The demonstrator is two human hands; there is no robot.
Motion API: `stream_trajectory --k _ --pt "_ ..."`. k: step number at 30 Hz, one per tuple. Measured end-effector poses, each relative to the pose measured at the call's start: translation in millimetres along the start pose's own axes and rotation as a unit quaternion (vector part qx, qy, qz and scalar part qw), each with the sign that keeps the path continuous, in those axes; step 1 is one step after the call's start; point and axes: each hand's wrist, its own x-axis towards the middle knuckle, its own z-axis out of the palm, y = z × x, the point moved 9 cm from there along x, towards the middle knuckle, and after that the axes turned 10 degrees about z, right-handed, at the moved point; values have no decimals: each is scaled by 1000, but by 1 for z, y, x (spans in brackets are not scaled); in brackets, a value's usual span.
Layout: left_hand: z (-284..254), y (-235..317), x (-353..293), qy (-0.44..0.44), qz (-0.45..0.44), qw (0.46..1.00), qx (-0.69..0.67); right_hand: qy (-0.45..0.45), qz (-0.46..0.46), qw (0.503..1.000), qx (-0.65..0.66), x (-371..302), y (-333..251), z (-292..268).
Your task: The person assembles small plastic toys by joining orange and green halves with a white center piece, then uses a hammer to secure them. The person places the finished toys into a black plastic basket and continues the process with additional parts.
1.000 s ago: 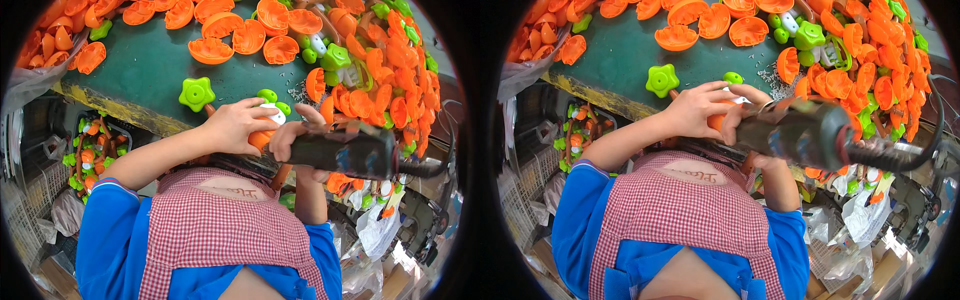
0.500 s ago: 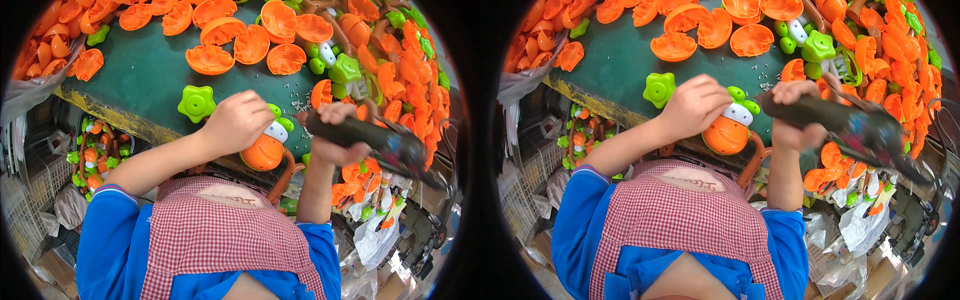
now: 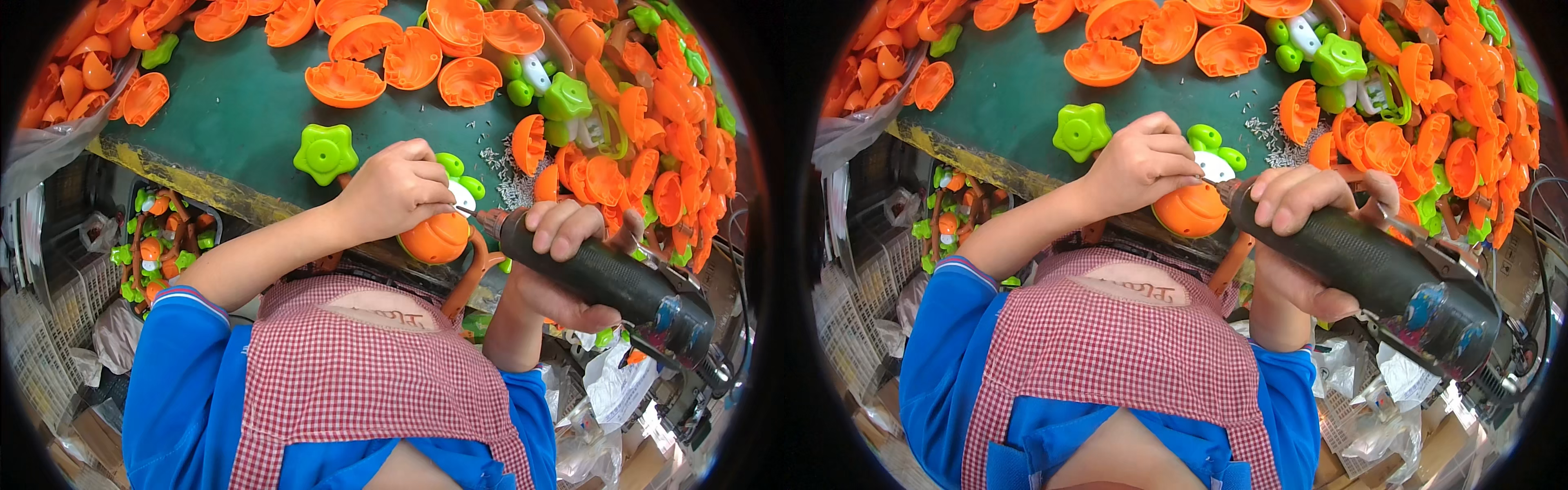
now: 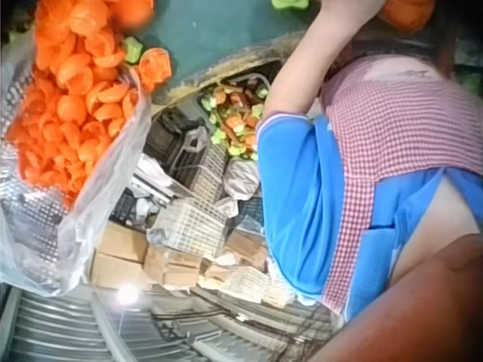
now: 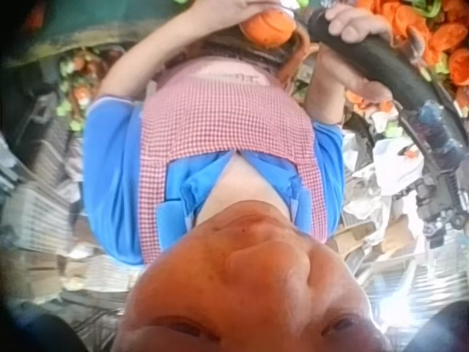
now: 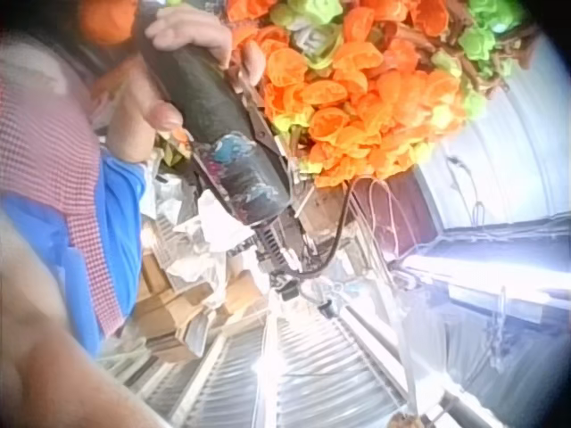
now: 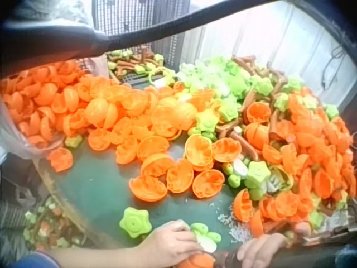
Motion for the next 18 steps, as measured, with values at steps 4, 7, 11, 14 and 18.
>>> stream_trajectory --k 4,7,11,14,18 --pt "-3 4 -2 17 0 1000 -14 -11 1 1000 -1 -3 1 9" --pt "-3 7 -4 15 -4 1000 -16 -17 11 1000 -10 -3 4 13" --pt "-6 8 -9 14 -20 1000 9 1 2 1000 -15 -8 3 16" --pt "-7 5 -15 23 -12 1000 -10 -3 7 1000 -13 -7 5 17" --pt "-11 11 -9 29 -4 1000 8 -5 7 1000 -9 -6 5 20"
